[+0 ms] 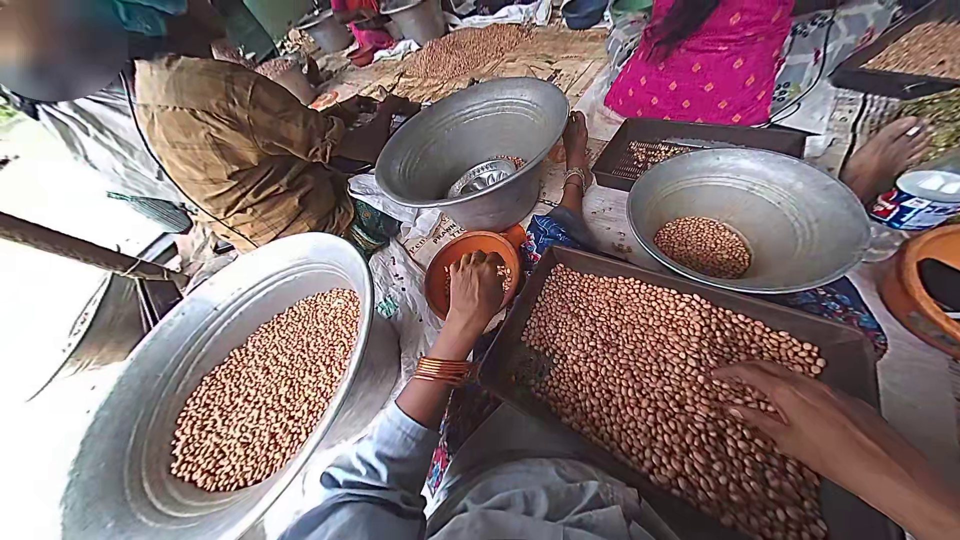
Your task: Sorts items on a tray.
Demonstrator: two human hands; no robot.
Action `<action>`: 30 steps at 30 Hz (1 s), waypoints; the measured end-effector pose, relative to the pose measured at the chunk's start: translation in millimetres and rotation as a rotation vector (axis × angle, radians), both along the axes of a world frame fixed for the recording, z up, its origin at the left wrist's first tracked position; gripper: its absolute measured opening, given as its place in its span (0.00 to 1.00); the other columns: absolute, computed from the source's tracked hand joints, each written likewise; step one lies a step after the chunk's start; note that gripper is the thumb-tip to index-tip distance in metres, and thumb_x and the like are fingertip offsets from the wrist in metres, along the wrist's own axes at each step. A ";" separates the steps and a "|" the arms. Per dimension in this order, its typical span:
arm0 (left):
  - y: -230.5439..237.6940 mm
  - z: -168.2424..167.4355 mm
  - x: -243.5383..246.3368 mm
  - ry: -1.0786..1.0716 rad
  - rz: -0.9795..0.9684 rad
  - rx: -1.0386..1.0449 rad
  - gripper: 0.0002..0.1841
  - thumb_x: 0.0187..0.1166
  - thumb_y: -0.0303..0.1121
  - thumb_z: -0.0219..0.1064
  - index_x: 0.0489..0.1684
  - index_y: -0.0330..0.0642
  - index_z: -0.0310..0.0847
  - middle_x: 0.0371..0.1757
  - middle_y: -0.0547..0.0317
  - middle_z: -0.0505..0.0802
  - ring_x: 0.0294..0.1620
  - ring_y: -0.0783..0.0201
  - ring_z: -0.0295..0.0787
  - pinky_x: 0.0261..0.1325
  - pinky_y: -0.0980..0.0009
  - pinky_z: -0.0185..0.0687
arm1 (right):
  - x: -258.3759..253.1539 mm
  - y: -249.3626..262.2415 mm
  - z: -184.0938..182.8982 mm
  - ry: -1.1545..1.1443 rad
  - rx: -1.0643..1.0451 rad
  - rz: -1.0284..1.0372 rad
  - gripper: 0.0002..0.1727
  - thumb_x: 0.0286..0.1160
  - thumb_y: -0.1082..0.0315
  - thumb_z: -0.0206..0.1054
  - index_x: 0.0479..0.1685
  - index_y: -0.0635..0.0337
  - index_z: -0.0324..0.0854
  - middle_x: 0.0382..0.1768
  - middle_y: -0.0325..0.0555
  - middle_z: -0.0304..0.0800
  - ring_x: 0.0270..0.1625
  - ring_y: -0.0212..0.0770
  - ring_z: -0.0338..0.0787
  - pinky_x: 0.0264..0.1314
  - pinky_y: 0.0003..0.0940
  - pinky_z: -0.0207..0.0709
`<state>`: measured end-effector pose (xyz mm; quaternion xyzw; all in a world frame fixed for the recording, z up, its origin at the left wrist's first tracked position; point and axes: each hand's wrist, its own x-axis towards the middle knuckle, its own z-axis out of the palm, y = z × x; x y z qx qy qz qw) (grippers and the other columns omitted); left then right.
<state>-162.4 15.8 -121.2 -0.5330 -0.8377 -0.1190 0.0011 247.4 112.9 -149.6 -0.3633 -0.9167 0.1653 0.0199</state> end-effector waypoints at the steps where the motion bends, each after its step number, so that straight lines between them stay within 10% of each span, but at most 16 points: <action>1: 1.4 0.7 6.8 -0.068 -0.039 -0.027 0.14 0.80 0.32 0.71 0.60 0.38 0.88 0.59 0.37 0.91 0.66 0.37 0.85 0.71 0.38 0.76 | 2.0 3.0 -0.7 -0.048 -0.018 -0.037 0.24 0.63 0.69 0.84 0.63 0.53 0.88 0.57 0.62 0.91 0.54 0.71 0.92 0.47 0.72 0.82; 9: 25.0 -21.9 79.6 -0.167 -0.267 -0.624 0.24 0.83 0.39 0.68 0.74 0.37 0.78 0.75 0.37 0.83 0.77 0.37 0.79 0.74 0.38 0.75 | -0.1 9.3 9.7 -0.673 -0.452 -0.177 0.40 0.75 0.55 0.77 0.83 0.64 0.66 0.61 0.73 0.86 0.66 0.72 0.86 0.68 0.67 0.77; 13: 16.5 -29.7 125.7 -0.193 -0.367 -0.665 0.25 0.81 0.23 0.63 0.79 0.33 0.71 0.76 0.35 0.80 0.73 0.34 0.81 0.67 0.39 0.81 | -7.4 3.5 3.8 -0.691 -0.618 -0.038 0.54 0.70 0.49 0.81 0.89 0.70 0.54 0.67 0.74 0.82 0.71 0.70 0.83 0.74 0.64 0.72; 19: 1.3 -34.5 155.3 -0.431 -0.496 -0.655 0.31 0.73 0.26 0.72 0.79 0.35 0.71 0.65 0.32 0.88 0.65 0.32 0.87 0.63 0.34 0.80 | -21.5 -21.8 -14.0 -0.260 -0.829 -0.165 0.52 0.63 0.54 0.85 0.82 0.76 0.59 0.68 0.72 0.78 0.71 0.61 0.81 0.75 0.56 0.71; 22: 5.6 -30.3 151.8 -0.678 -0.460 -0.693 0.38 0.76 0.29 0.71 0.88 0.34 0.59 0.67 0.26 0.86 0.69 0.30 0.84 0.69 0.32 0.76 | -33.6 -39.7 -13.7 0.081 -0.967 -0.306 0.58 0.66 0.64 0.83 0.92 0.70 0.43 0.86 0.68 0.62 0.87 0.52 0.68 0.88 0.44 0.62; 25: 4.4 -38.2 142.4 -1.146 -0.405 -0.525 0.33 0.74 0.20 0.69 0.81 0.28 0.63 0.66 0.39 0.85 0.64 0.57 0.85 0.70 0.58 0.80 | -43.9 -49.4 -7.8 0.427 -1.036 -0.383 0.55 0.69 0.68 0.77 0.95 0.63 0.42 0.92 0.60 0.52 0.92 0.44 0.60 0.90 0.35 0.60; 28: -1.8 -26.4 148.9 -1.418 -0.326 -0.358 0.36 0.76 0.17 0.64 0.87 0.30 0.54 0.70 0.47 0.82 0.63 0.71 0.84 0.67 0.71 0.81 | -45.9 -42.4 3.6 0.577 -0.958 -0.401 0.42 0.75 0.68 0.71 0.91 0.61 0.57 0.86 0.54 0.66 0.84 0.36 0.72 0.81 0.30 0.70; 30: -3.8 -13.5 156.8 -1.364 -0.378 -0.380 0.42 0.82 0.22 0.62 0.95 0.32 0.37 0.87 0.38 0.68 0.81 0.62 0.75 0.81 0.66 0.73 | -41.0 -30.5 6.3 0.593 -0.835 -0.355 0.28 0.78 0.68 0.66 0.79 0.60 0.73 0.72 0.46 0.81 0.70 0.28 0.82 0.70 0.26 0.77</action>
